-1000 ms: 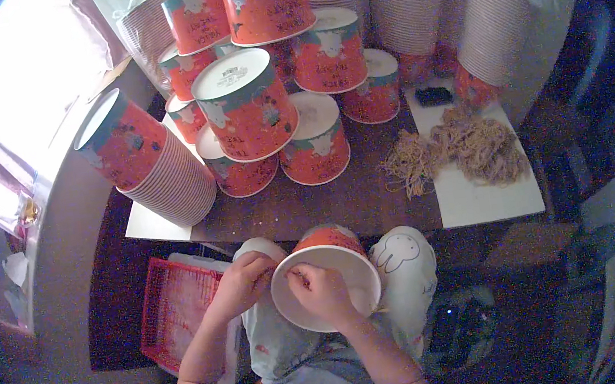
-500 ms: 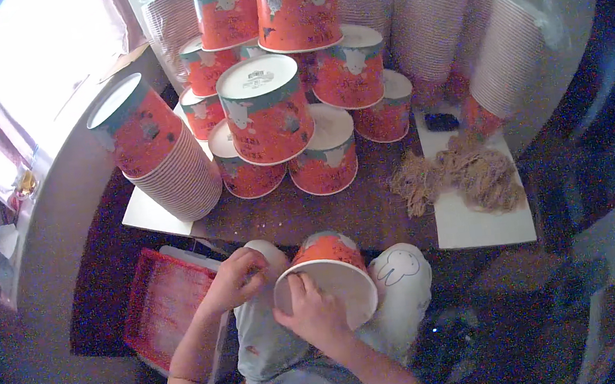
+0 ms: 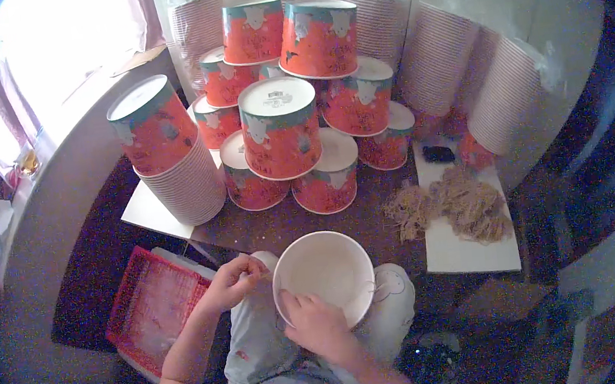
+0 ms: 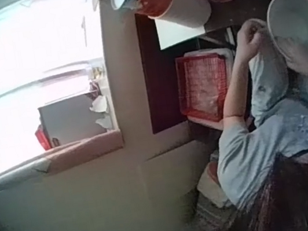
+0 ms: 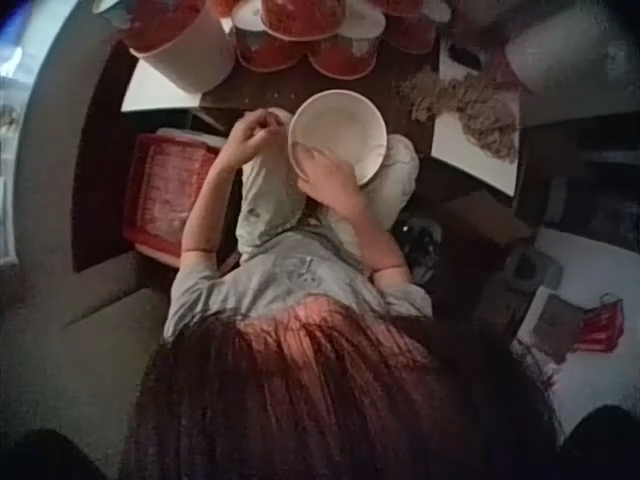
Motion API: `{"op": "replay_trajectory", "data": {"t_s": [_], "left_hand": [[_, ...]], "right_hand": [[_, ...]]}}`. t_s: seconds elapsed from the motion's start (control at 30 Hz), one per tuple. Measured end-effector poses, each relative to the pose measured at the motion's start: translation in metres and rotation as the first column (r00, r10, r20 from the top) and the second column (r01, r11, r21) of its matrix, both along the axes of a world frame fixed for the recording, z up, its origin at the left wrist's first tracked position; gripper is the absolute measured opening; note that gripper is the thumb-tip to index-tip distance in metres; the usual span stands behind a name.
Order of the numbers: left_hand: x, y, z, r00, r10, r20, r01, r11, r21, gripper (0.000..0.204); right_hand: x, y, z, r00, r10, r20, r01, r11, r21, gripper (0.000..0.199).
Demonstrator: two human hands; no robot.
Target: Attaching string handles to decorative paper buckets for packaging.
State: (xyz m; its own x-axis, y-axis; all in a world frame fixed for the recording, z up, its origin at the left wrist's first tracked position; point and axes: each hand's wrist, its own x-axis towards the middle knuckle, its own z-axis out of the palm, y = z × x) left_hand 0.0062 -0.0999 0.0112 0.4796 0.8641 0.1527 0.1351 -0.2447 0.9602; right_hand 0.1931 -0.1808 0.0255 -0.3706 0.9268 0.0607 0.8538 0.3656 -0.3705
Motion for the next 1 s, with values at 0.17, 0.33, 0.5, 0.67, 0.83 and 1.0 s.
{"op": "replay_trajectory", "data": {"t_s": [0.17,0.33,0.5,0.67,0.83,1.0], "left_hand": [[-0.008,0.002,-0.005,0.887,0.055,0.458,0.115,0.935,-0.335,0.006],[-0.013,0.005,0.002,0.459,0.123,0.88,0.449,0.823,-0.349,0.005],[-0.014,0.008,0.033,0.288,0.227,0.93,0.547,0.759,-0.354,0.014],[0.007,0.013,0.042,0.808,0.154,0.568,0.194,0.842,-0.503,0.004],[0.039,0.011,0.042,0.97,-0.219,0.106,0.232,0.964,-0.128,0.02],[0.045,0.01,0.037,0.978,-0.169,-0.123,0.179,0.981,0.074,0.016]], "right_hand": [[0.013,-0.002,0.023,1.0,0.012,-0.023,-0.012,1.0,0.024,0.053],[0.027,0.005,0.033,0.999,-0.024,-0.049,0.018,0.993,-0.12,0.047],[0.036,0.014,0.04,0.996,-0.051,-0.069,0.039,0.986,-0.163,0.041],[0.043,0.029,0.043,0.863,-0.177,-0.474,0.147,0.984,-0.1,0.017],[0.049,0.047,0.055,0.764,-0.056,-0.643,-0.018,0.994,-0.107,0.011],[0.05,0.058,0.056,0.735,0.188,-0.652,-0.152,0.982,0.112,0.012]]}}
